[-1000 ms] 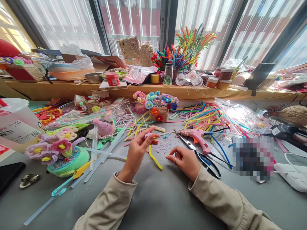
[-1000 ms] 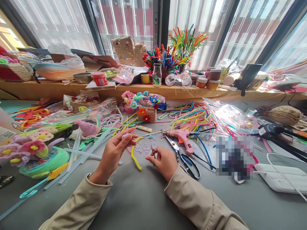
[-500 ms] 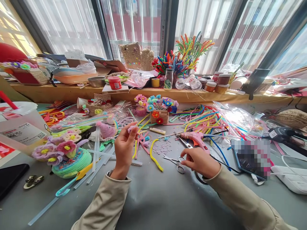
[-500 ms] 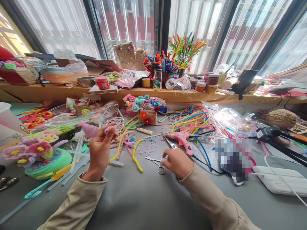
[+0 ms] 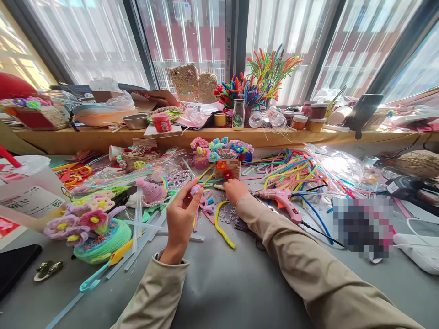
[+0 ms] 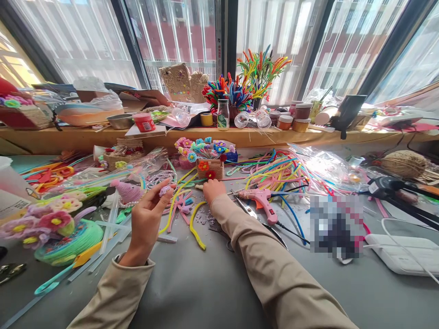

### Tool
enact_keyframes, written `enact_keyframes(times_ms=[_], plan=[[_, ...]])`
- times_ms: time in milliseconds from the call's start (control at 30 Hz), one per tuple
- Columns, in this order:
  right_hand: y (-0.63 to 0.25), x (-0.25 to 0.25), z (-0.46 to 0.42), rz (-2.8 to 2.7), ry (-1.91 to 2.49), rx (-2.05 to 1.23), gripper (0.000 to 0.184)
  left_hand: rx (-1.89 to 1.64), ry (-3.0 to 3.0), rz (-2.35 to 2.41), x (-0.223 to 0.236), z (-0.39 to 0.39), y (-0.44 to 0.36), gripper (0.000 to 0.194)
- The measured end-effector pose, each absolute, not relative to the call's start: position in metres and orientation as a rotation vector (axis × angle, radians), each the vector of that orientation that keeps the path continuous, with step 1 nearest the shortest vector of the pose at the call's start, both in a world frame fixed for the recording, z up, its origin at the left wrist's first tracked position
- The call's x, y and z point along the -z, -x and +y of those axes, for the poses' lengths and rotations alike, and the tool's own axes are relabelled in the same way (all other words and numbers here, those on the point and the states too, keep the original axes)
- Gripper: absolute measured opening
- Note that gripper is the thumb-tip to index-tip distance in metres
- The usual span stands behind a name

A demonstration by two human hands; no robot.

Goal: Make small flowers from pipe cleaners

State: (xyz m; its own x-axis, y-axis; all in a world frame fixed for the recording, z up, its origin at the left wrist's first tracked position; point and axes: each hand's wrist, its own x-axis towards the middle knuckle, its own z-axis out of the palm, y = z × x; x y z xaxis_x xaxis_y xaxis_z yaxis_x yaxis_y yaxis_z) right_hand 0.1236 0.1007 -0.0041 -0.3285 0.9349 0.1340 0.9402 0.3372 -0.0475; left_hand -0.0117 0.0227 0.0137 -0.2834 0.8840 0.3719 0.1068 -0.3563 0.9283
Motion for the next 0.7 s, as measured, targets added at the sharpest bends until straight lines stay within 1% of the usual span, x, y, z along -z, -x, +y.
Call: enact_keyframes(times_ms=[167, 300, 433, 567, 633, 700], plan=[[-0.128, 0.008, 0.104, -2.417, 1.719, 0.034, 0.021, -1.632, -1.378, 1.221, -0.016, 0.021, 0.010, 0.042], [-0.141, 0.001, 0.097, -2.323, 1.699, -0.016, 0.017, -1.601, -1.337, 1.136, -0.017, 0.020, 0.010, 0.037], [-0.154, -0.004, 0.079, -2.161, 1.652, -0.084, 0.016, -1.600, -1.282, 1.091, -0.016, 0.021, 0.010, 0.037], [-0.150, 0.005, 0.053, -1.723, 1.232, -0.683, 0.012, -1.571, -1.237, 1.083, -0.015, 0.021, 0.010, 0.037], [-0.141, 0.011, 0.040, -1.577, 1.115, -0.883, 0.012, -1.603, -1.261, 1.109, -0.016, 0.021, 0.010, 0.033], [-0.131, 0.017, 0.029, -1.486, 1.069, -0.978, 0.013, -1.662, -1.286, 1.115, -0.016, 0.021, 0.009, 0.027]])
